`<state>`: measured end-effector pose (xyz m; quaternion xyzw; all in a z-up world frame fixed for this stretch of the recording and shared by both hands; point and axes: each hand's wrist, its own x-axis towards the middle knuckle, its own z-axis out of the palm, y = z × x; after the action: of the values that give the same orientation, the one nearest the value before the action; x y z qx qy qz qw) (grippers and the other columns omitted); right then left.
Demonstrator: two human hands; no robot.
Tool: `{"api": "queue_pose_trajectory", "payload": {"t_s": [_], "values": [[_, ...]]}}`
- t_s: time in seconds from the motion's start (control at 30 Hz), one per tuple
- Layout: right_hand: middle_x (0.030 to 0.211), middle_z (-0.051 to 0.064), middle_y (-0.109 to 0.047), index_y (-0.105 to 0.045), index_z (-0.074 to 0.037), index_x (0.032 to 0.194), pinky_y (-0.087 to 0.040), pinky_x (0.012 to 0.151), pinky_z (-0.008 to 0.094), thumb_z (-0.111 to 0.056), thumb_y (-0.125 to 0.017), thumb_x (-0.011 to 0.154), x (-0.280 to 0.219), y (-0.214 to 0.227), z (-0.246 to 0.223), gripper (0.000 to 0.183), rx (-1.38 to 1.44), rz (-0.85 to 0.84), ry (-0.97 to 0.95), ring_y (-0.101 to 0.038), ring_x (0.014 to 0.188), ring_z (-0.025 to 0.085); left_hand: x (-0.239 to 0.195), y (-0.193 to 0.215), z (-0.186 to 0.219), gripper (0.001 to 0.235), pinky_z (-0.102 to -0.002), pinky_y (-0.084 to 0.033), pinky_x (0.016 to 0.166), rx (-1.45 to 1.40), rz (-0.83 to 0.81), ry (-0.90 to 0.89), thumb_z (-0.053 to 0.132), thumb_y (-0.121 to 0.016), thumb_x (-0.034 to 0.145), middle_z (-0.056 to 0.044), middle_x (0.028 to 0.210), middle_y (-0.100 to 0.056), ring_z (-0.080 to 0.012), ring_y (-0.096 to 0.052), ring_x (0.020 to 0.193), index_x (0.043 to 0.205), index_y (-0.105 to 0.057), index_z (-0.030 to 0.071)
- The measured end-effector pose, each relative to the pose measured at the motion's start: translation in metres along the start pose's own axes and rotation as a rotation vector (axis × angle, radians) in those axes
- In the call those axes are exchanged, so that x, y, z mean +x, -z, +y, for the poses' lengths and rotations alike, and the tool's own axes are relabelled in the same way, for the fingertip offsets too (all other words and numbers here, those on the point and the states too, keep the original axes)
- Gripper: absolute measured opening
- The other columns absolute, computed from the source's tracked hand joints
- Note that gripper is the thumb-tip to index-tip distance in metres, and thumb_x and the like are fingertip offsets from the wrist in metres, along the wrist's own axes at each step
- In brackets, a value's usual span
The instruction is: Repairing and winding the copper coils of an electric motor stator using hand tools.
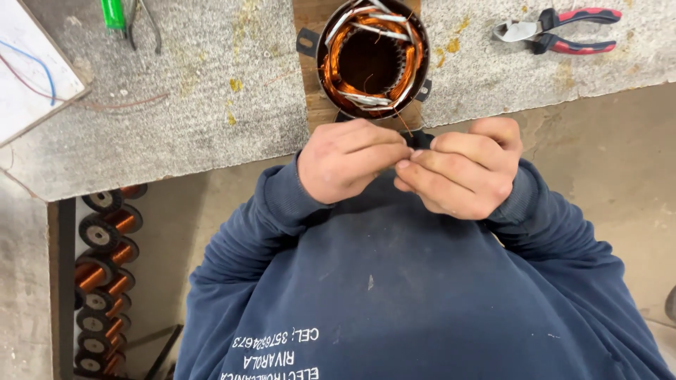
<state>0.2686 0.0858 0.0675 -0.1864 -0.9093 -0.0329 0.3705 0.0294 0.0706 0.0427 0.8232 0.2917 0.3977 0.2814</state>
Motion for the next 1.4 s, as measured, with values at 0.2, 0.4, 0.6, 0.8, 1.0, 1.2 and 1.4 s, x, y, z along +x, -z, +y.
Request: {"api": "queue_pose_trajectory", "payload": {"t_s": [0.2,0.4,0.6,0.8,1.0,1.2,1.4], "values": [[0.096,-0.002,-0.074,-0.081,-0.015,0.101,-0.043,0.081,0.038,-0.028,-0.09,0.093,0.007,0.039,-0.009,0.018,0.108,-0.003,-0.045,-0.065,0.09,0.019,0.006,0.002,0.001,0.028,-0.035,-0.059,0.08,-0.167,0.01,-0.006,0.0,-0.079,0.09,-0.007,0.11,-0.069,-0.0236,-0.072,0.095,0.117,-0.071,0.006],[0.092,-0.003,-0.071,-0.067,-0.021,0.083,-0.053,0.068,0.032,-0.021,-0.08,0.089,0.054,0.075,-0.026,0.013,0.863,0.189,-0.114,-0.069,0.08,0.015,0.007,0.005,0.001,0.03,-0.034,-0.06,0.083,-0.218,0.006,-0.001,-0.004,-0.077,0.091,-0.008,0.113,-0.071,-0.0239,-0.073,0.099,0.119,-0.071,0.005],[0.105,0.018,-0.075,-0.055,-0.009,0.089,-0.058,0.073,0.037,-0.003,-0.04,0.106,0.05,0.062,-0.017,0.023,1.505,0.125,0.245,-0.077,0.088,0.032,0.009,0.003,0.005,0.028,-0.034,-0.06,0.081,-0.174,0.033,-0.019,-0.003,-0.078,0.093,-0.008,0.112,-0.071,-0.024,-0.073,0.097,0.118,-0.071,0.006],[0.093,0.02,-0.071,-0.046,-0.012,0.083,-0.06,0.07,0.041,-0.004,-0.033,0.105,0.047,0.059,-0.016,0.027,1.636,0.181,0.31,-0.077,0.085,0.037,0.009,0.004,0.007,0.028,-0.033,-0.06,0.081,-0.127,0.077,-0.013,-0.002,-0.077,0.093,-0.007,0.113,-0.072,-0.0237,-0.073,0.097,0.119,-0.07,0.006],[0.082,0.004,-0.065,-0.062,-0.008,0.08,-0.063,0.062,0.032,-0.001,-0.075,0.084,0.006,0.062,-0.015,0.015,1.203,0.287,-0.229,-0.069,0.071,0.018,0.013,0.01,0.014,0.033,-0.034,-0.057,0.077,-0.023,0.083,-0.035,-0.001,-0.075,0.092,-0.006,0.114,-0.072,-0.0226,-0.071,0.091,0.124,-0.07,0.008],[0.094,0.018,-0.07,-0.065,0.002,0.095,-0.064,0.062,0.033,0.011,-0.07,0.092,-0.036,0.046,-0.023,0.01,0.749,0.35,-0.765,-0.074,0.072,0.022,0.01,0.008,0.022,0.039,-0.033,-0.052,0.071,0.177,0.107,-0.041,0.002,-0.071,0.093,0.0,0.108,-0.07,-0.0177,-0.065,0.081,0.131,-0.069,0.011],[0.091,0.018,-0.068,-0.065,0.002,0.092,-0.063,0.062,0.039,0.008,-0.075,0.095,-0.016,0.036,-0.018,0.012,0.411,0.261,-0.521,-0.071,0.073,0.033,0.01,0.005,0.022,0.042,-0.032,-0.05,0.071,0.188,0.077,-0.029,0.005,-0.069,0.098,0.002,0.111,-0.068,-0.0158,-0.061,0.079,0.138,-0.067,0.013]]}}
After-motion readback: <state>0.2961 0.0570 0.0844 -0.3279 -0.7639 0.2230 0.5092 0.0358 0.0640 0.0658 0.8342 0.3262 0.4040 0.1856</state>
